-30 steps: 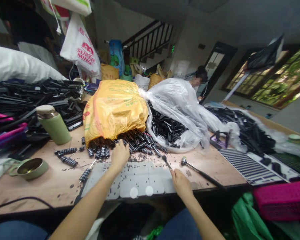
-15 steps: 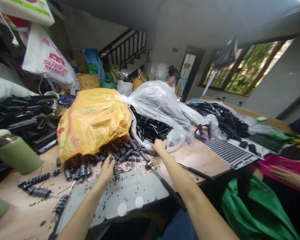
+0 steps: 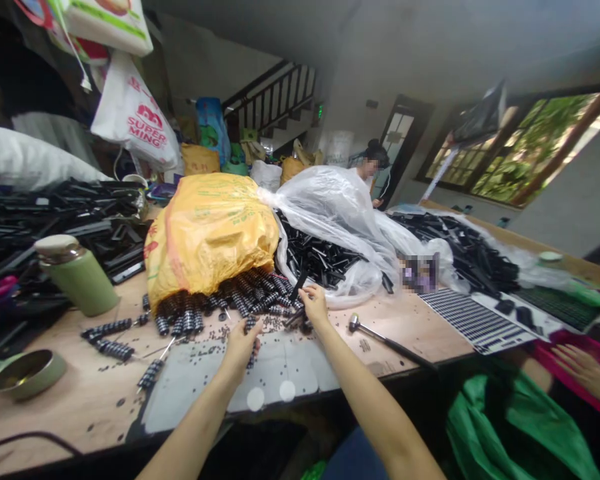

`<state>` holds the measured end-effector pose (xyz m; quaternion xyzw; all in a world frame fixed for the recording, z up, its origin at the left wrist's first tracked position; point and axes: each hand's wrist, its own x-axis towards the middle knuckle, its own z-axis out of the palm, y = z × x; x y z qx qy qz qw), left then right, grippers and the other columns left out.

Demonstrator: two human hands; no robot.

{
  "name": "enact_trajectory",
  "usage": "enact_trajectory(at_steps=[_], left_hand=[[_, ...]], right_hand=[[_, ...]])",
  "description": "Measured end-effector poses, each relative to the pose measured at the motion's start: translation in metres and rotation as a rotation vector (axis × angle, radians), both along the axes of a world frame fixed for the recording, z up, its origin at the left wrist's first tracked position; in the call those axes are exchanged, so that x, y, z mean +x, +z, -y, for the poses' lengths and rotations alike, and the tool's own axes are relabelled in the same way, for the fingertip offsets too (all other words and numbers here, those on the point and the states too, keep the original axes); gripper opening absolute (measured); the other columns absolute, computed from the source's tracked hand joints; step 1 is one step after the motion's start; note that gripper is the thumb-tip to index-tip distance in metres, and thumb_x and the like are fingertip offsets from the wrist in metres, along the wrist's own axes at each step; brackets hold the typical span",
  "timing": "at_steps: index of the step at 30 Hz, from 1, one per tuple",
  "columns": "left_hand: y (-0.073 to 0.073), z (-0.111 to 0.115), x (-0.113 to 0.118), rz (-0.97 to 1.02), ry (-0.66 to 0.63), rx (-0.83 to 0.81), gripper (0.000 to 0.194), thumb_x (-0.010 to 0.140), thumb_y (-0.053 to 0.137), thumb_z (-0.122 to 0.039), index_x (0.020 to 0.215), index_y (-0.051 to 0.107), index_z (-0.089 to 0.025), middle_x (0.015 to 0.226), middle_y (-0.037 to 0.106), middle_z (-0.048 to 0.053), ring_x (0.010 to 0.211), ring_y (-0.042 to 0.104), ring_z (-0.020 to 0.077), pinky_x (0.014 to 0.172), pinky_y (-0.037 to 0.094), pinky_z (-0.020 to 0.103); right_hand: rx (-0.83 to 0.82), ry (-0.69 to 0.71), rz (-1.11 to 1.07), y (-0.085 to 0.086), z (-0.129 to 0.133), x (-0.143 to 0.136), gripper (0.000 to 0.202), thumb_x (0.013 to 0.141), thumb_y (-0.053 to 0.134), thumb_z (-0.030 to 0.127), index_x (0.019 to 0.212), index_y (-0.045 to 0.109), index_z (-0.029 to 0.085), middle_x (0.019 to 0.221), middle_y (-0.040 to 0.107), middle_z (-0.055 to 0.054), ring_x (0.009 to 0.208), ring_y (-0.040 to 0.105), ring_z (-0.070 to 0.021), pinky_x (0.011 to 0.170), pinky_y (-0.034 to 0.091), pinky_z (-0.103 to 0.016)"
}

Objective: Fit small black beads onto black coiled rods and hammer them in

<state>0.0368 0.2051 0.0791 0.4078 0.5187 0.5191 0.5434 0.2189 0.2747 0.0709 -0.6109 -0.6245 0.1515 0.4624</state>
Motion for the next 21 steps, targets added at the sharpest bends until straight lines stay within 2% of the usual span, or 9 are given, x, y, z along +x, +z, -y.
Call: enact_trajectory(at_steps=[4,6,8,10,11,13,16,19,21], left_hand=[[0.009,0.006,-0.014,-0.071,-0.043,0.01,0.037,0.063,0.064,-0.044,0.085,0.056,-0.015,0.039,0.042,-0.009,0.031,0.036,0.0056,0.03,0.027,0.015],[0.011,0.012,-0.022,-0.063,-0.047,-0.018,0.033,0.061,0.066,-0.042,0.076,0.055,-0.015,0.037,0.041,-0.009,0.031,0.035,0.0054,0.03,0.026,0.015],[0.011,0.018,-0.027,-0.03,-0.035,-0.064,0.03,0.059,0.067,-0.04,0.071,0.053,-0.015,0.037,0.043,-0.008,0.031,0.036,0.0051,0.03,0.025,0.014],[0.009,0.023,-0.028,-0.014,-0.038,-0.101,0.03,0.059,0.068,-0.038,0.07,0.052,-0.015,0.038,0.043,-0.008,0.031,0.036,0.005,0.03,0.025,0.014],[0.008,0.026,-0.027,-0.017,-0.037,-0.106,0.03,0.059,0.068,-0.037,0.07,0.052,-0.015,0.038,0.043,-0.008,0.031,0.036,0.0051,0.03,0.025,0.014],[0.006,0.03,-0.026,-0.027,-0.032,-0.099,0.03,0.058,0.068,-0.037,0.071,0.052,-0.015,0.038,0.043,-0.008,0.031,0.036,0.0051,0.03,0.025,0.014],[0.005,0.035,-0.028,0.083,-0.056,-0.063,0.032,0.066,0.06,-0.046,0.072,0.049,-0.016,0.045,0.048,-0.007,0.033,0.039,0.0051,0.03,0.027,0.015],[0.004,0.04,-0.033,0.253,-0.116,-0.028,0.032,0.073,0.051,-0.049,0.077,0.048,-0.018,0.054,0.051,-0.006,0.034,0.04,0.0043,0.03,0.028,0.014],[0.002,0.043,-0.034,0.284,-0.13,-0.023,0.032,0.074,0.051,-0.048,0.086,0.051,-0.019,0.051,0.048,-0.008,0.031,0.036,0.0037,0.028,0.024,0.013]], right_hand=[[-0.049,0.294,-0.081,-0.003,0.039,-0.038,0.031,0.08,0.049,0.041,0.071,0.064,0.015,0.079,0.062,-0.004,0.076,0.058,-0.0154,0.07,0.046,-0.027],[-0.082,0.397,-0.095,0.001,0.064,-0.052,0.032,0.077,0.052,0.045,0.082,0.064,0.016,0.084,0.062,-0.005,0.075,0.058,-0.0165,0.068,0.047,-0.029],[-0.032,0.435,-0.026,0.009,0.083,-0.059,0.057,0.065,0.064,0.051,0.109,0.055,0.016,0.108,0.056,-0.011,0.095,0.054,-0.0228,0.079,0.046,-0.036],[0.055,0.479,0.12,0.017,0.092,-0.062,0.094,0.048,0.075,0.051,0.127,0.038,0.016,0.129,0.04,-0.015,0.117,0.039,-0.0289,0.096,0.035,-0.044],[0.079,0.516,0.189,0.02,0.094,-0.063,0.104,0.044,0.077,0.049,0.131,0.031,0.017,0.133,0.035,-0.015,0.122,0.032,-0.0299,0.1,0.029,-0.046],[0.077,0.564,0.256,0.021,0.096,-0.063,0.106,0.046,0.078,0.044,0.133,0.026,0.017,0.133,0.034,-0.015,0.125,0.028,-0.0288,0.103,0.025,-0.045],[0.046,0.527,0.246,0.015,0.1,-0.063,0.111,0.045,0.08,0.036,0.135,0.018,0.015,0.134,0.031,-0.016,0.127,0.024,-0.0287,0.104,0.026,-0.044],[-0.005,0.514,0.23,0.011,0.113,-0.062,0.121,0.041,0.082,0.038,0.137,0.011,0.015,0.136,0.025,-0.018,0.129,0.02,-0.0312,0.105,0.024,-0.047],[-0.018,0.536,0.209,0.013,0.123,-0.062,0.122,0.04,0.081,0.043,0.136,0.012,0.016,0.136,0.025,-0.018,0.129,0.02,-0.0322,0.105,0.025,-0.048]])
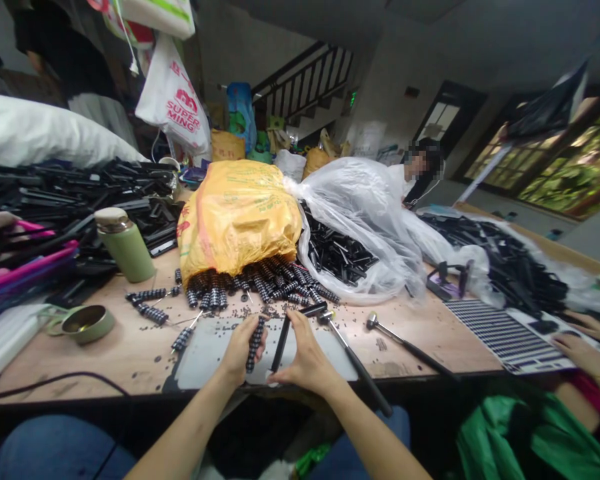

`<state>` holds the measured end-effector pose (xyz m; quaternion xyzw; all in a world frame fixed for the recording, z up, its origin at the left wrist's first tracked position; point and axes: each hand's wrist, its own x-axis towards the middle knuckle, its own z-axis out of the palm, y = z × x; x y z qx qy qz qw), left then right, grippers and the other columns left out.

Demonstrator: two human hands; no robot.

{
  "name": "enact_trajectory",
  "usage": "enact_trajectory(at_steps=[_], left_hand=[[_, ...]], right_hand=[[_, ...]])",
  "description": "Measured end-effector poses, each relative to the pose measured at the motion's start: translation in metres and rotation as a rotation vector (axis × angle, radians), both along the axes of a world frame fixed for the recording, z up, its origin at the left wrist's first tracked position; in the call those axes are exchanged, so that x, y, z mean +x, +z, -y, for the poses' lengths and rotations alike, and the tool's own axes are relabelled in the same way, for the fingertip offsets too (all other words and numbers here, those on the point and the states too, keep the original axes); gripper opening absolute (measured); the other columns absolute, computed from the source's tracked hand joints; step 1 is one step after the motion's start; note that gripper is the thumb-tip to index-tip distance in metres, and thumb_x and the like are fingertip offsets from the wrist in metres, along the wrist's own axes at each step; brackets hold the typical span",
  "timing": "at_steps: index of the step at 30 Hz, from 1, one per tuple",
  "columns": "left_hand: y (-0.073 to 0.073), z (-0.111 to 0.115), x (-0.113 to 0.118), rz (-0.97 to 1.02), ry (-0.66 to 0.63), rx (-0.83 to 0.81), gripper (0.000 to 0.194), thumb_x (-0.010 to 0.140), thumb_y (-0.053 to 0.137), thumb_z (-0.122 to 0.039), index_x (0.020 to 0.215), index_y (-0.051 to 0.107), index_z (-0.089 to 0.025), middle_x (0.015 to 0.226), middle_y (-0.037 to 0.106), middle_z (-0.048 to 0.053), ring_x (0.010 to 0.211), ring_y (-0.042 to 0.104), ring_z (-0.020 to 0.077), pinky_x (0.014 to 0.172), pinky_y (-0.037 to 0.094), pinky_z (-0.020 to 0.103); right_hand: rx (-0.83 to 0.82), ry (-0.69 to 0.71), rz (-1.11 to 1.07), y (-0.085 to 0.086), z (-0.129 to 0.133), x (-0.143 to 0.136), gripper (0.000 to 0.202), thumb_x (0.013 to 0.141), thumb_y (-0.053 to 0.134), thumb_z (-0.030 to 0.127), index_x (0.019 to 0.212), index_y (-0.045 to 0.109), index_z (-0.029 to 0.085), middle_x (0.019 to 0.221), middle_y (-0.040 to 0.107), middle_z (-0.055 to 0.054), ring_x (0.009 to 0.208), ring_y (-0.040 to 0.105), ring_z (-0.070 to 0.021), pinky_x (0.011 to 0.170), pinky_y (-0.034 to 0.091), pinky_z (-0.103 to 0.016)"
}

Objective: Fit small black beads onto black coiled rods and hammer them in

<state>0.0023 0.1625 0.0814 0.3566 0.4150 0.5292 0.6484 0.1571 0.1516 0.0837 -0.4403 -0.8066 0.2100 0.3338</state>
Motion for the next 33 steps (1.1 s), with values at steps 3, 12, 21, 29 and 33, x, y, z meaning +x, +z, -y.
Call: enact_trajectory(at_steps=[3,12,21,29,33], left_hand=[[-0.002,0.002,0.003,0.008,0.012,-0.03,0.036,0.075,0.049,-0.047,0.096,0.053,-0.018,0.046,0.045,-0.009,0.029,0.034,0.0042,0.027,0.022,0.014],[0.016,0.011,0.021,0.068,0.096,-0.142,0.023,0.07,0.055,-0.038,0.07,0.054,-0.015,0.044,0.051,-0.004,0.037,0.052,0.0123,0.037,0.043,0.023],[0.019,0.01,0.028,0.059,0.048,-0.277,0.02,0.071,0.055,-0.034,0.067,0.05,-0.015,0.044,0.047,-0.006,0.034,0.052,0.0122,0.033,0.042,0.022],[0.014,0.005,0.031,-0.042,-0.041,-0.342,0.024,0.076,0.048,-0.033,0.071,0.057,-0.012,0.045,0.052,0.0,0.037,0.051,0.0125,0.036,0.043,0.023],[-0.013,0.011,0.036,-0.424,-0.039,0.007,0.029,0.075,0.049,-0.03,0.097,0.061,-0.014,0.073,0.061,0.005,0.063,0.06,0.017,0.061,0.05,0.032]], right_hand=[[0.019,0.082,-0.042,0.009,0.01,-0.003,0.118,0.04,0.08,0.049,0.135,0.016,0.016,0.136,0.026,-0.017,0.129,0.021,-0.0312,0.105,0.025,-0.046],[0.001,0.176,-0.082,0.016,0.012,-0.012,0.11,0.048,0.079,0.038,0.134,0.013,0.017,0.137,0.026,-0.016,0.129,0.024,-0.0273,0.107,0.023,-0.041],[-0.09,0.123,-0.114,0.014,0.016,-0.007,0.112,0.045,0.079,0.034,0.135,0.013,0.018,0.134,0.03,-0.015,0.126,0.03,-0.0279,0.105,0.027,-0.042],[-0.172,0.078,-0.18,0.002,0.014,-0.005,0.105,0.042,0.079,0.03,0.13,0.021,0.021,0.126,0.037,-0.011,0.117,0.04,-0.026,0.099,0.034,-0.038],[-0.096,-0.02,-0.132,-0.024,0.016,-0.005,0.102,0.044,0.076,0.029,0.129,0.021,0.017,0.126,0.037,-0.014,0.118,0.037,-0.0283,0.1,0.032,-0.042]])
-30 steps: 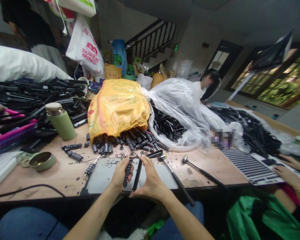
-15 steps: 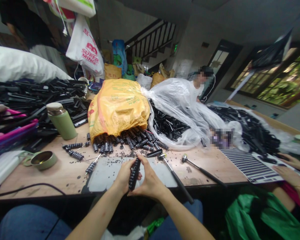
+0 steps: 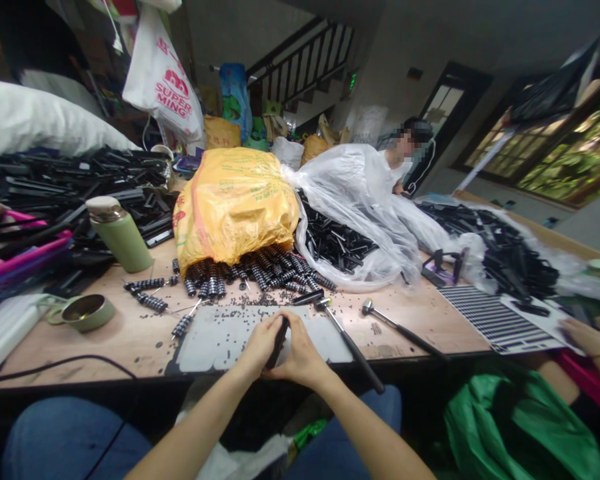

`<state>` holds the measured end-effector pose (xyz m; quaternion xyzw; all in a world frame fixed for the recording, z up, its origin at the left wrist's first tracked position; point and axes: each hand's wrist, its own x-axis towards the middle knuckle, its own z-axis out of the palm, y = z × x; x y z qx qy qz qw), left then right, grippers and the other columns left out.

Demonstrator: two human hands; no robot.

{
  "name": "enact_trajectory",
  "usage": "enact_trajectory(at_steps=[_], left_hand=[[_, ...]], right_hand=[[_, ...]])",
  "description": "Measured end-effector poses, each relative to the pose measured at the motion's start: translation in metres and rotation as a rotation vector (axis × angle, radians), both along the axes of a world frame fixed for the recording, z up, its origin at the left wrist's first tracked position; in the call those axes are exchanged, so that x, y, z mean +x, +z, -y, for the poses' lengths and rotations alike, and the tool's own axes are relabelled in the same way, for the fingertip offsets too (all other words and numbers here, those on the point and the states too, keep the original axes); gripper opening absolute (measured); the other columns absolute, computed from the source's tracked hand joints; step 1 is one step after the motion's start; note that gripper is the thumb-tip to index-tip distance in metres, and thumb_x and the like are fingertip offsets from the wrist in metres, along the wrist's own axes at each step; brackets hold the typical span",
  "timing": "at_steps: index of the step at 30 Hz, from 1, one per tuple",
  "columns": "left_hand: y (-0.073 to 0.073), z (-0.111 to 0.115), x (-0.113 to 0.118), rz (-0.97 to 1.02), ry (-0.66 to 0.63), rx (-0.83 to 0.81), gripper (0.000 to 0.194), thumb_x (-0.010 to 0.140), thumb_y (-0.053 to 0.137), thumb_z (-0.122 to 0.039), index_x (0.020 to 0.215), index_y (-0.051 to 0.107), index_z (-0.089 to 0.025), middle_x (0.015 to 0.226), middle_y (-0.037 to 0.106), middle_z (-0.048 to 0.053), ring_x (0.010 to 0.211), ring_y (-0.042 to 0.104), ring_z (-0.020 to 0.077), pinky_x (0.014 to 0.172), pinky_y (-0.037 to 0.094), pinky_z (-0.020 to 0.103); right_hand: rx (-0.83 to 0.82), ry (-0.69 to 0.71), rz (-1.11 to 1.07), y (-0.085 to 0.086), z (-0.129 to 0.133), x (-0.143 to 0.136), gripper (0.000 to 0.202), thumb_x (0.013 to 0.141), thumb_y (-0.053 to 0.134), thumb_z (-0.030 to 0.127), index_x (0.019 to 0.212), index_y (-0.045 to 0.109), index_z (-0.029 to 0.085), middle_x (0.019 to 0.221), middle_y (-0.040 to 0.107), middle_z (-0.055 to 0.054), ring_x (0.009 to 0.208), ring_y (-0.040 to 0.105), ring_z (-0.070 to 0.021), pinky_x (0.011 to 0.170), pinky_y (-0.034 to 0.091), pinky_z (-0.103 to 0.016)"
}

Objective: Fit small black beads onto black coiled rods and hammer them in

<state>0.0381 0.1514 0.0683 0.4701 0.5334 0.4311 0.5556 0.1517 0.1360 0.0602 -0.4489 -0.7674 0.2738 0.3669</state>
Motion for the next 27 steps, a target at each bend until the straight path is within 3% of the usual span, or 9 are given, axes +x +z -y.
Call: enact_trajectory(at_steps=[4,6,8,11,14,18,20,23,27], left_hand=[[-0.03,0.011,0.002,-0.574,-0.157,0.537,0.046,0.073,0.049,-0.012,0.119,0.051,-0.016,0.101,0.057,0.011,0.096,0.052,0.0215,0.086,0.042,0.038],[-0.038,0.013,-0.001,-0.754,-0.311,0.662,0.045,0.076,0.042,-0.005,0.119,0.05,-0.013,0.103,0.057,0.014,0.096,0.052,0.0207,0.084,0.043,0.036],[-0.039,0.011,-0.008,-0.904,-0.422,0.757,0.041,0.078,0.04,-0.004,0.118,0.05,-0.013,0.103,0.058,0.014,0.094,0.052,0.0208,0.081,0.042,0.036],[-0.036,0.006,-0.018,-1.085,-0.433,0.875,0.035,0.082,0.044,-0.013,0.116,0.05,-0.017,0.1,0.06,0.011,0.094,0.052,0.0225,0.083,0.037,0.04],[-0.035,0.005,-0.022,-1.194,-0.383,0.971,0.032,0.084,0.044,-0.014,0.115,0.051,-0.019,0.098,0.062,0.009,0.094,0.052,0.0213,0.086,0.031,0.042],[-0.038,0.005,-0.022,-1.265,-0.316,1.03,0.033,0.082,0.046,-0.011,0.113,0.053,-0.019,0.097,0.064,0.008,0.094,0.053,0.0199,0.087,0.03,0.041],[-0.04,0.004,-0.022,-1.28,-0.309,1.034,0.034,0.081,0.046,-0.01,0.113,0.054,-0.02,0.098,0.064,0.007,0.096,0.053,0.0199,0.087,0.03,0.04],[-0.042,0.005,-0.02,-1.302,-0.316,1.016,0.038,0.08,0.043,-0.007,0.114,0.053,-0.019,0.104,0.063,0.007,0.098,0.053,0.0201,0.088,0.031,0.04],[-0.045,0.013,-0.008,-1.348,-0.288,0.962,0.043,0.078,0.038,-0.003,0.118,0.05,-0.013,0.112,0.06,0.01,0.106,0.051,0.022,0.093,0.03,0.041]], right_hand=[[0.038,-0.152,0.162,-0.026,0.004,0.009,0.088,0.055,0.068,0.022,0.13,0.022,0.012,0.126,0.037,-0.019,0.12,0.035,-0.0304,0.099,0.032,-0.046],[0.045,-0.276,0.303,-0.03,0.006,0.028,0.082,0.06,0.068,0.026,0.129,0.026,0.012,0.125,0.039,-0.019,0.118,0.036,-0.0316,0.095,0.035,-0.047],[0.045,-0.503,0.503,-0.028,0.007,0.056,0.064,0.066,0.066,0.032,0.121,0.039,0.012,0.12,0.044,-0.02,0.113,0.041,-0.0335,0.089,0.038,-0.048],[-0.032,-0.75,0.797,-0.017,0.01,0.098,0.02,0.08,0.051,0.029,0.09,0.056,0.013,0.095,0.057,-0.019,0.095,0.052,-0.0323,0.076,0.042,-0.043],[-0.163,-0.696,0.77,-0.004,0.023,0.115,0.02,0.087,0.04,0.029,0.078,0.053,0.016,0.075,0.061,-0.013,0.076,0.059,-0.0257,0.064,0.042,-0.033],[-0.225,-0.535,0.421,0.004,0.057,0.095,0.035,0.092,0.02,0.037,0.08,0.047,0.02,0.063,0.06,-0.004,0.059,0.058,-0.0181,0.054,0.037,-0.024],[-0.25,-0.493,0.41,0.002,0.07,0.083,0.041,0.092,0.013,0.04,0.079,0.047,0.02,0.06,0.059,-0.004,0.055,0.058,-0.0182,0.05,0.034,-0.024],[-0.301,-0.469,0.491,0.003,0.077,0.073,0.044,0.091,0.011,0.043,0.075,0.046,0.02,0.055,0.058,-0.004,0.051,0.058,-0.0201,0.047,0.03,-0.025],[-0.204,-0.477,0.319,0.028,0.072,0.069,0.042,0.091,0.013,0.045,0.072,0.043,0.022,0.054,0.055,-0.002,0.05,0.055,-0.0173,0.047,0.031,-0.024]])
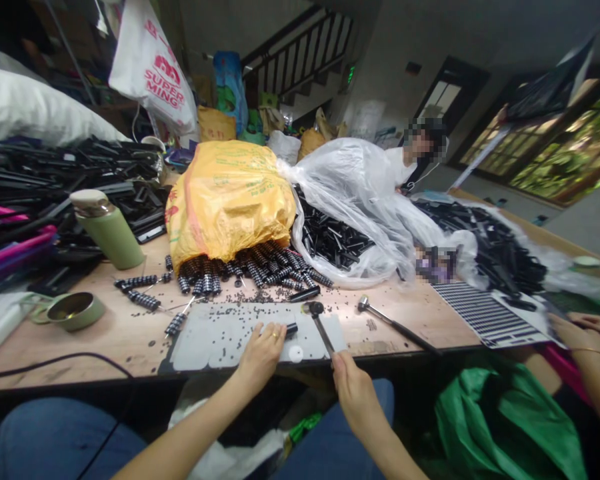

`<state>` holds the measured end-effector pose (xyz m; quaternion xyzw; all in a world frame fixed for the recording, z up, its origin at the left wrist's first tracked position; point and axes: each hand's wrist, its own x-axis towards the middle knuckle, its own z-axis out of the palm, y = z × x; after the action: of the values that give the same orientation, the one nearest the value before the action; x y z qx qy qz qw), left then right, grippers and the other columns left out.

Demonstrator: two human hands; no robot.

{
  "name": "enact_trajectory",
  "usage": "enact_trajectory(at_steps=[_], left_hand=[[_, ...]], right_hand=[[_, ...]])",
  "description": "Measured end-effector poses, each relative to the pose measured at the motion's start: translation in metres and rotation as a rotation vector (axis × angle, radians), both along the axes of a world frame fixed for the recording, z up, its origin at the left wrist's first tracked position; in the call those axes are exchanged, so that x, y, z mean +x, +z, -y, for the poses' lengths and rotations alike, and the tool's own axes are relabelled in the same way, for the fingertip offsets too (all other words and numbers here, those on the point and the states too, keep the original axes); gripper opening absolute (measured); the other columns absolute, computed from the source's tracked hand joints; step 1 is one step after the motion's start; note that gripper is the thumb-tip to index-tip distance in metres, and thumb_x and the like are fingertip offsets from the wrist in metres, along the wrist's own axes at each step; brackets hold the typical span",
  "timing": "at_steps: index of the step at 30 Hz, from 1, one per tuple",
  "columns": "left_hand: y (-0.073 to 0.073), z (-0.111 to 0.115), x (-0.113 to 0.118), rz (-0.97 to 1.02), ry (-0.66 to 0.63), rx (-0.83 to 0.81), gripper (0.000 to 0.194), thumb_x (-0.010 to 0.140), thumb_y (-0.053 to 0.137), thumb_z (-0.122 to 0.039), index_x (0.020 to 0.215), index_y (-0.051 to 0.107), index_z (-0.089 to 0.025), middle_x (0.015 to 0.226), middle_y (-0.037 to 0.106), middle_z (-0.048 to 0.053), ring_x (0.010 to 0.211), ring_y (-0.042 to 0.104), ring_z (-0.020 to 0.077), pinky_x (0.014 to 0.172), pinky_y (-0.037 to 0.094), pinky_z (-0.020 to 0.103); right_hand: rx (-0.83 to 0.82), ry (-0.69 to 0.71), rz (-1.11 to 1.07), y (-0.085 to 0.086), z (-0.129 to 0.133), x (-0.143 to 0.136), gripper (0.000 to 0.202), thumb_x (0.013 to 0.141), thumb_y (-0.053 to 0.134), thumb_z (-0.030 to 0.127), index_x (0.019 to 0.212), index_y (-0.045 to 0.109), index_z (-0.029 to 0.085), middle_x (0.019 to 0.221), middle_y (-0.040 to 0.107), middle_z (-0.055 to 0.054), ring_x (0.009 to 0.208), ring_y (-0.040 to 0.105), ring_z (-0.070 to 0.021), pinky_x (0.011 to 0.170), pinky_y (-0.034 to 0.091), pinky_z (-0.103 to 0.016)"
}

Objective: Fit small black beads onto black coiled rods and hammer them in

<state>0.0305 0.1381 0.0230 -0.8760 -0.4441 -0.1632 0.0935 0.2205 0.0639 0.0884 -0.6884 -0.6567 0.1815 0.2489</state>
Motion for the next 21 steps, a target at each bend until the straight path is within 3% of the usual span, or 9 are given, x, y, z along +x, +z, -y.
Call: enact_trajectory(at_steps=[2,4,8,10,13,17,19,21], left_hand=[[-0.002,0.005,0.005,0.014,0.022,-0.002,0.046,0.078,0.036,-0.004,0.121,0.047,-0.011,0.118,0.057,0.011,0.11,0.049,0.0219,0.097,0.027,0.041],[-0.003,0.008,0.006,0.028,0.022,-0.011,0.049,0.077,0.036,-0.004,0.124,0.044,-0.011,0.121,0.055,0.011,0.112,0.048,0.0204,0.099,0.025,0.04],[-0.006,0.011,0.003,0.056,0.019,-0.035,0.049,0.078,0.035,-0.004,0.125,0.044,-0.016,0.121,0.056,0.009,0.107,0.052,0.0186,0.096,0.03,0.039],[-0.007,0.014,0.006,0.058,0.03,-0.038,0.047,0.081,0.034,-0.007,0.125,0.044,-0.017,0.122,0.055,0.009,0.108,0.051,0.0192,0.096,0.029,0.041],[-0.006,0.019,0.018,0.042,0.082,-0.037,0.045,0.084,0.035,-0.021,0.128,0.04,-0.012,0.13,0.046,0.013,0.121,0.039,0.0234,0.102,0.021,0.046],[-0.003,0.024,0.034,0.029,0.115,-0.099,0.076,0.078,0.036,-0.055,0.13,0.034,-0.001,0.137,0.033,0.022,0.13,0.019,0.032,0.105,0.01,0.051],[-0.005,0.025,0.037,0.022,0.089,-0.143,0.079,0.076,0.037,-0.057,0.13,0.033,0.001,0.136,0.033,0.023,0.13,0.019,0.0328,0.105,0.011,0.049],[-0.011,0.026,0.037,0.018,0.06,-0.148,0.072,0.078,0.038,-0.048,0.131,0.03,0.0,0.137,0.033,0.022,0.13,0.02,0.0315,0.105,0.014,0.048]], right_hand=[[0.062,-0.01,-0.077,0.01,0.0,-0.003,0.042,0.091,0.015,0.046,0.072,0.043,0.022,0.054,0.053,-0.001,0.048,0.053,-0.0161,0.047,0.032,-0.023],[0.098,-0.034,-0.104,0.008,0.002,-0.005,0.042,0.091,0.014,0.046,0.075,0.044,0.022,0.055,0.054,-0.001,0.049,0.053,-0.016,0.048,0.034,-0.023],[-0.02,-0.051,0.056,-0.022,0.008,-0.002,0.046,0.089,0.012,0.048,0.073,0.045,0.021,0.052,0.055,-0.002,0.046,0.055,-0.0181,0.045,0.031,-0.024],[-0.106,-0.036,0.122,-0.03,0.011,0.0,0.045,0.089,0.012,0.048,0.07,0.044,0.022,0.049,0.054,-0.002,0.045,0.054,-0.0186,0.044,0.029,-0.024],[-0.08,-0.007,0.022,-0.012,0.013,-0.004,0.042,0.09,0.014,0.046,0.073,0.044,0.022,0.053,0.054,-0.001,0.046,0.053,-0.0168,0.045,0.03,-0.023],[0.031,0.051,-0.175,0.031,0.015,-0.025,0.039,0.091,0.019,0.045,0.073,0.044,0.021,0.054,0.053,0.001,0.046,0.051,-0.0135,0.045,0.032,-0.021],[0.047,0.092,-0.211,0.04,0.016,-0.037,0.037,0.091,0.019,0.043,0.075,0.045,0.021,0.054,0.053,0.001,0.046,0.051,-0.0129,0.045,0.033,-0.02],[0.044,0.143,-0.18,0.034,0.015,-0.047,0.039,0.091,0.017,0.041,0.078,0.047,0.02,0.057,0.056,-0.001,0.048,0.054,-0.0134,0.045,0.033,-0.02]])
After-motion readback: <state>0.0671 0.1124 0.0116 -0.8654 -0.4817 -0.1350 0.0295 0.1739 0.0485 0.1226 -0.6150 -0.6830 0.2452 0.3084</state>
